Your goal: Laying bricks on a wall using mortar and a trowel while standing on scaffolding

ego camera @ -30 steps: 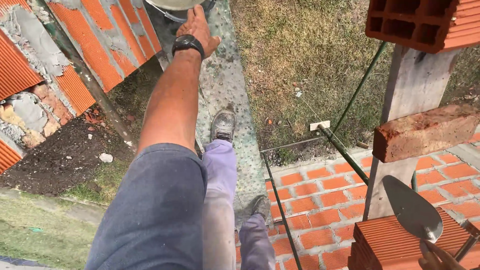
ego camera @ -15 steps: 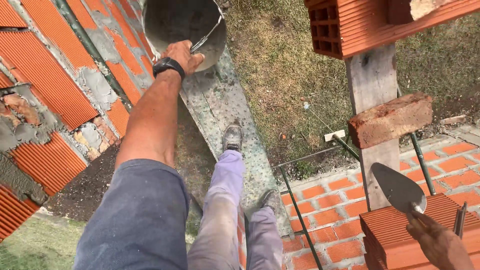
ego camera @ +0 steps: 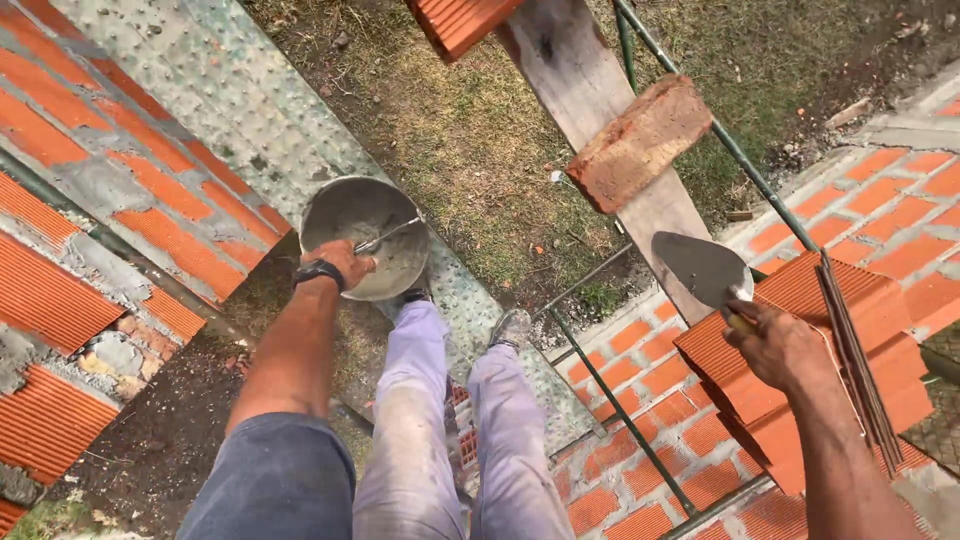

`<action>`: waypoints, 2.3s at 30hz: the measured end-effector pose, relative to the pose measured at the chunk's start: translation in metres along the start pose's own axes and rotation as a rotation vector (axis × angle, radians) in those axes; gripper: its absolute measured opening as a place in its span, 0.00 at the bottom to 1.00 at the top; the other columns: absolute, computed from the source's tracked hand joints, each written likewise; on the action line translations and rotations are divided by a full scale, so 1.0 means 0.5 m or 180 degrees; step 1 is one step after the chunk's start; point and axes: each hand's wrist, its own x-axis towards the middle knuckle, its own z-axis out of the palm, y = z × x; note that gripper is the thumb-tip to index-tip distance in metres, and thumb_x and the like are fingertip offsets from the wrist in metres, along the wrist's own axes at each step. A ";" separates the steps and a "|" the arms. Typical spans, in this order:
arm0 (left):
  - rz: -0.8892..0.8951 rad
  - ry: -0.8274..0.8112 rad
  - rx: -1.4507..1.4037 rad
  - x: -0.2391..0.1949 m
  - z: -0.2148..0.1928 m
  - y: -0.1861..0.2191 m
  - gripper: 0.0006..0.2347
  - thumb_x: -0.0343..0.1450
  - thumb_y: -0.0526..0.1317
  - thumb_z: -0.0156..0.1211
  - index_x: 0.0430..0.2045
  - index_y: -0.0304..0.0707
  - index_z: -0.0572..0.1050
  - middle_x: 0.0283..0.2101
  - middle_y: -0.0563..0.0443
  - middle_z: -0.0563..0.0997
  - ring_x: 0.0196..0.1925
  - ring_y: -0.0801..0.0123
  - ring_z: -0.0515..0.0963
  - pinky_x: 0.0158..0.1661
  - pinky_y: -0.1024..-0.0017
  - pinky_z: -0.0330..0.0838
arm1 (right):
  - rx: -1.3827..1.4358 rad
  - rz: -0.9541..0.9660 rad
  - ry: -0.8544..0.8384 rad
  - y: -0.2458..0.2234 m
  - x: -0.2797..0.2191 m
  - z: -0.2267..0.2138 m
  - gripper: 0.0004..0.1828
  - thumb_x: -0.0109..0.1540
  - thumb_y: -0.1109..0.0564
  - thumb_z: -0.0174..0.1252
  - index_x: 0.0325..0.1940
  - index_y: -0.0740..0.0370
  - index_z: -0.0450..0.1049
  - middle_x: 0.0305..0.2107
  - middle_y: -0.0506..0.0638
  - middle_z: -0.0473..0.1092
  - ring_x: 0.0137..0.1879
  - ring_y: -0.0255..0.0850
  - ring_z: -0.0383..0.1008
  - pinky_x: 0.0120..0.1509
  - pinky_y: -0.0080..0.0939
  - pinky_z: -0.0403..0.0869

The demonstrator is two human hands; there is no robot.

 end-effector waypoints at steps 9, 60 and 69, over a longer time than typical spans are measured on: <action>0.2257 0.1741 -0.0574 -0.281 -0.082 0.592 0.39 0.67 0.64 0.58 0.65 0.35 0.55 0.67 0.33 0.62 0.66 0.45 0.63 0.60 0.48 0.61 | -0.0028 -0.0030 -0.0307 -0.011 -0.023 -0.038 0.27 0.70 0.46 0.45 0.74 0.44 0.59 0.43 0.53 0.75 0.42 0.43 0.78 0.47 0.45 0.81; 0.2326 -0.3197 -0.5642 -0.657 0.036 0.593 0.22 0.62 0.52 0.57 0.46 0.40 0.76 0.40 0.39 0.83 0.38 0.45 0.81 0.41 0.49 0.75 | 0.5602 -0.3233 0.3502 0.160 -0.668 0.094 0.06 0.66 0.48 0.43 0.36 0.44 0.55 0.17 0.44 0.47 0.15 0.35 0.46 0.17 0.38 0.57; 0.3106 -0.2460 -0.5717 -0.795 0.139 0.545 0.15 0.70 0.45 0.49 0.43 0.36 0.77 0.39 0.46 0.84 0.40 0.59 0.82 0.46 0.63 0.73 | 0.3608 -0.1473 0.1158 0.073 -0.443 0.390 0.11 0.59 0.55 0.65 0.27 0.59 0.72 0.15 0.48 0.64 0.25 0.37 0.63 0.30 0.39 0.65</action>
